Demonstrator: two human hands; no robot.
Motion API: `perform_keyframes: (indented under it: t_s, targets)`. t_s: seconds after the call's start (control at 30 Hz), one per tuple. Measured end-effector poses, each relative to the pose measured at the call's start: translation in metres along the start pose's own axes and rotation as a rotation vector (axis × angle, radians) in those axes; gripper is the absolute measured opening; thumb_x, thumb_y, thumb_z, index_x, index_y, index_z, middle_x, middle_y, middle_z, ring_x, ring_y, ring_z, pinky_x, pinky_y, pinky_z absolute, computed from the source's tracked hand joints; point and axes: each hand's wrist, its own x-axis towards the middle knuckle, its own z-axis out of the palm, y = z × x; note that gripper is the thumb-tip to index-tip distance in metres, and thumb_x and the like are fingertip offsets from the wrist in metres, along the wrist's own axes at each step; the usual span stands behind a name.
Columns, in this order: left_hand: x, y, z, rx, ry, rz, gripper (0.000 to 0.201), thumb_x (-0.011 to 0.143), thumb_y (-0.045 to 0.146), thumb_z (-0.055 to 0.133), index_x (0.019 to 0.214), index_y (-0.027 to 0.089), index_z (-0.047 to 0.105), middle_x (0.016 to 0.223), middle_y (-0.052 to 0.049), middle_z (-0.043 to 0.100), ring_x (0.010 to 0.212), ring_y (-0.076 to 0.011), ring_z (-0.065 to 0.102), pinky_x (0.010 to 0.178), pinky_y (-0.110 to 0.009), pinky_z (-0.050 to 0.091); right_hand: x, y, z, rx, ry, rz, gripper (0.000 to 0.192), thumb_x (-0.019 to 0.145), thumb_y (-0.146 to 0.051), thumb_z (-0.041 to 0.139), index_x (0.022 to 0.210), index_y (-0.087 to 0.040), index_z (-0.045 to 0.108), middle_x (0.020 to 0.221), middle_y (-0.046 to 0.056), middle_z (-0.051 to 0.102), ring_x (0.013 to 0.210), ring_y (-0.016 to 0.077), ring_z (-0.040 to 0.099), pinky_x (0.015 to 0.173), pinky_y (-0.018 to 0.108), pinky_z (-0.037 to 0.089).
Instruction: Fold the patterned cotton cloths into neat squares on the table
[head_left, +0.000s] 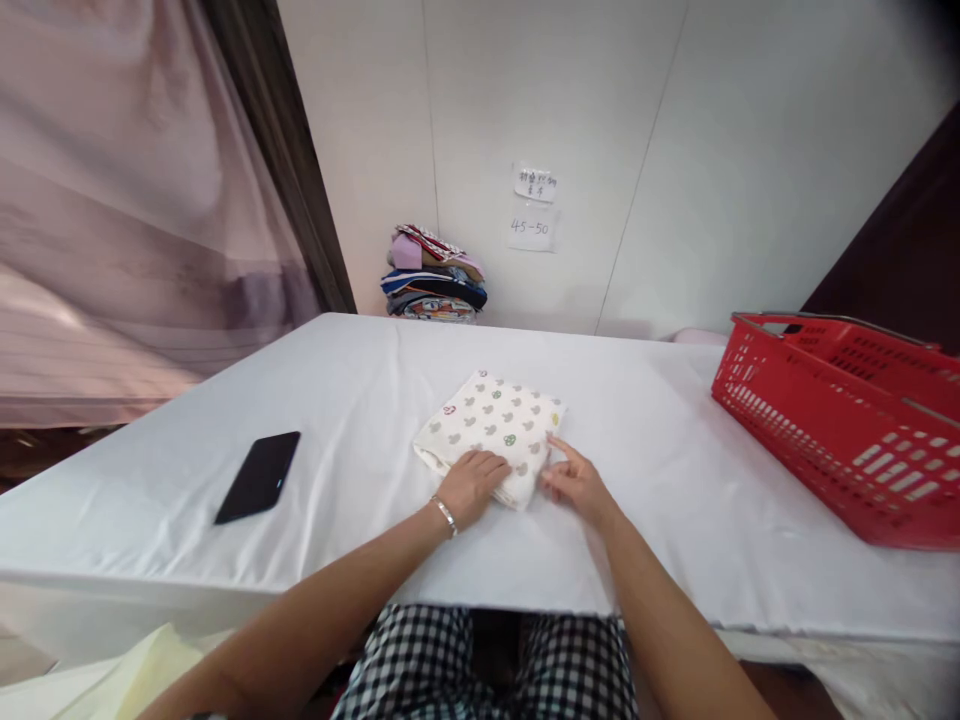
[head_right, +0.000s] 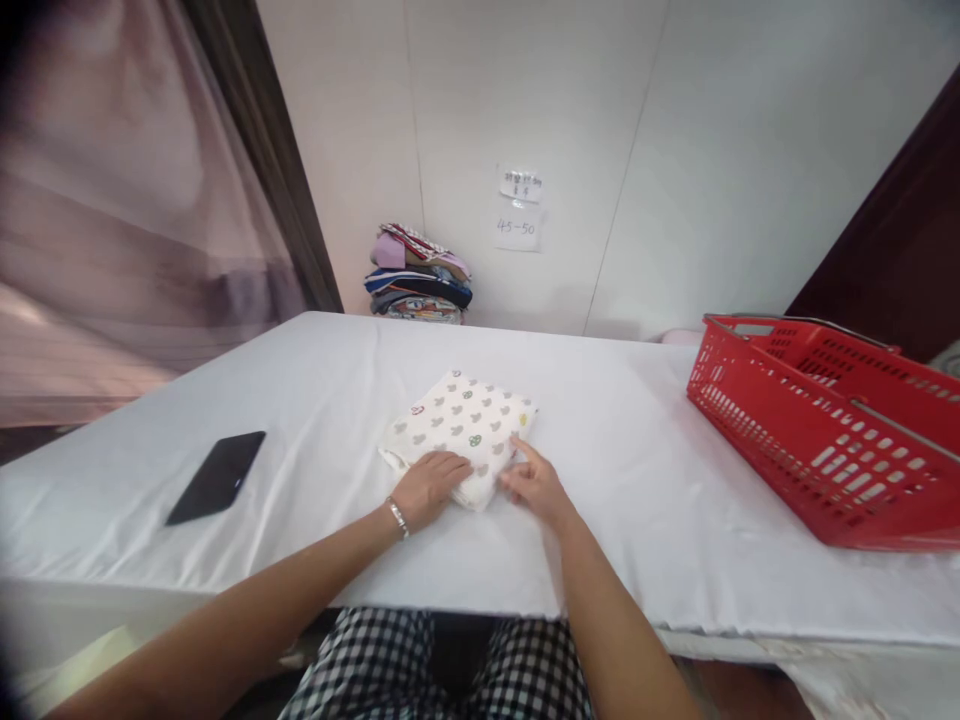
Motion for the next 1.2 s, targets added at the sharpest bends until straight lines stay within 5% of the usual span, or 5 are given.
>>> perform_keyframes:
  t_s: [0.13,0.23,0.43,0.63,1.2]
  targets:
    - [-0.031,-0.025,-0.013,0.042,0.059,-0.033,0.041,0.077,0.001,0.041,0.106,0.021,0.060,0.109,-0.006,0.064,0.102,-0.0209,0.055,0.089,-0.040,0.042,0.012,0.017,-0.017,-0.189,0.417,-0.041,0.052,0.074,-0.046,0.055,0.117,-0.016,0.054,0.068,-0.001,0.060,0.054,0.0124,0.050,0.057,0.028,0.045]
    - [-0.047,-0.031,-0.020,0.012,0.074,-0.076,0.048,0.072,-0.001,0.041,0.111,0.021,0.058,0.114,-0.006,0.062,0.109,-0.0209,0.053,0.098,-0.045,0.037,0.018,0.029,-0.026,-0.384,0.517,-0.073,0.043,0.076,-0.041,0.050,0.112,-0.018,0.057,0.082,0.002,0.063,0.068,0.0152,0.054,0.068,0.030,0.046]
    - [-0.051,-0.003,-0.028,-0.156,0.027,-0.185,0.061,0.065,0.006,0.045,0.123,0.022,0.051,0.125,-0.005,0.056,0.120,-0.0206,0.046,0.108,-0.048,0.025,0.028,0.020,-0.017,-0.670,0.494,-0.007,0.048,0.079,-0.037,0.046,0.124,-0.021,0.050,0.119,0.006,0.056,0.089,0.0181,0.057,0.080,0.031,0.045]
    - [-0.045,0.018,-0.022,-0.162,0.035,-0.228,0.053,0.071,0.019,0.053,0.124,0.018,0.049,0.127,-0.008,0.054,0.119,-0.0229,0.046,0.109,-0.049,0.021,0.060,0.005,-0.015,-0.857,0.347,0.021,0.056,0.080,-0.023,0.044,0.136,-0.019,0.038,0.128,0.008,0.052,0.109,0.0197,0.052,0.093,0.031,0.040]
    - [-0.054,0.018,-0.004,-0.138,0.120,-0.188,0.037,0.085,0.029,0.052,0.121,0.020,0.053,0.121,-0.008,0.059,0.115,-0.0220,0.051,0.104,-0.050,0.031,0.061,0.014,-0.044,-1.026,0.316,0.053,0.038,0.082,-0.019,0.037,0.112,-0.029,0.057,0.108,0.001,0.063,0.098,0.0187,0.057,0.080,0.029,0.042]
